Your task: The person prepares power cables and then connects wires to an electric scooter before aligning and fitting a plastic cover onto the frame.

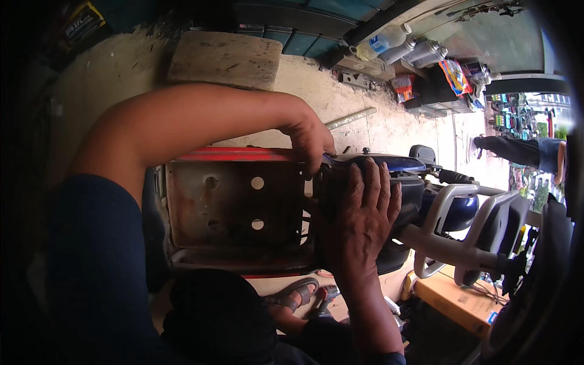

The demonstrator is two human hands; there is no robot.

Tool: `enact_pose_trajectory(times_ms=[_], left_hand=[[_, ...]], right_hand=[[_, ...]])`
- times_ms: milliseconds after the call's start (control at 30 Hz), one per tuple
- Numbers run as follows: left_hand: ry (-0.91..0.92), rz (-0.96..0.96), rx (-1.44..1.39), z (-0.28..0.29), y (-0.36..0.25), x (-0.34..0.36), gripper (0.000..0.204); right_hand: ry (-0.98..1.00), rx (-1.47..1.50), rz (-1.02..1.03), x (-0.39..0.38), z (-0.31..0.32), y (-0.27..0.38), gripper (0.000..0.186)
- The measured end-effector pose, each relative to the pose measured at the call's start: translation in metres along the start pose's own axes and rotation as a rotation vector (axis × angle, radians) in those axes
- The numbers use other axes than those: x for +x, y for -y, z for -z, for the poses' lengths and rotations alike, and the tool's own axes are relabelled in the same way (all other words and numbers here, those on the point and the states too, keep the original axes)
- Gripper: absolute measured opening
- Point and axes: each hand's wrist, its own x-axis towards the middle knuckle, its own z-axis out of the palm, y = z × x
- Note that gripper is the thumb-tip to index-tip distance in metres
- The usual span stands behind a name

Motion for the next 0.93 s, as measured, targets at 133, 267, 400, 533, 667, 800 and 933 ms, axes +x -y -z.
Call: enact_pose_trajectory(times_ms=[133, 267, 400, 533, 667, 800, 933], left_hand=[[-0.064, 0.024, 0.06, -0.004, 0.005, -0.001, 0.081], [-0.055, 0.039, 0.115, -0.004, -0.002, -0.004, 0.081], [-0.004, 0.036, 0.067, -0.004, 0.003, -0.002, 0.072], [-0.029, 0.026, 0.083, -0.006, 0.002, 0.0, 0.063], [-0.029, 0.028, 0.107, -0.002, 0.002, -0.006, 0.063], [-0.008, 0.032, 0.052, -0.005, -0.003, -0.003, 0.066], [-0.034, -0.021, 0.148, 0.0, -0.006, -0.003, 0.068]], right_hand=[[-0.021, 0.08, -0.077, 0.001, 0.006, 0.004, 0.079], [-0.034, 0.094, -0.118, -0.004, 0.009, 0.005, 0.077], [-0.04, 0.027, -0.103, -0.005, -0.005, 0.011, 0.066], [-0.025, -0.004, -0.109, -0.004, -0.009, 0.021, 0.054], [0.006, -0.013, -0.06, 0.002, -0.006, 0.023, 0.049], [0.03, -0.043, -0.045, -0.002, -0.008, 0.022, 0.047], [0.057, -0.055, -0.012, 0.0, -0.014, 0.018, 0.053]])
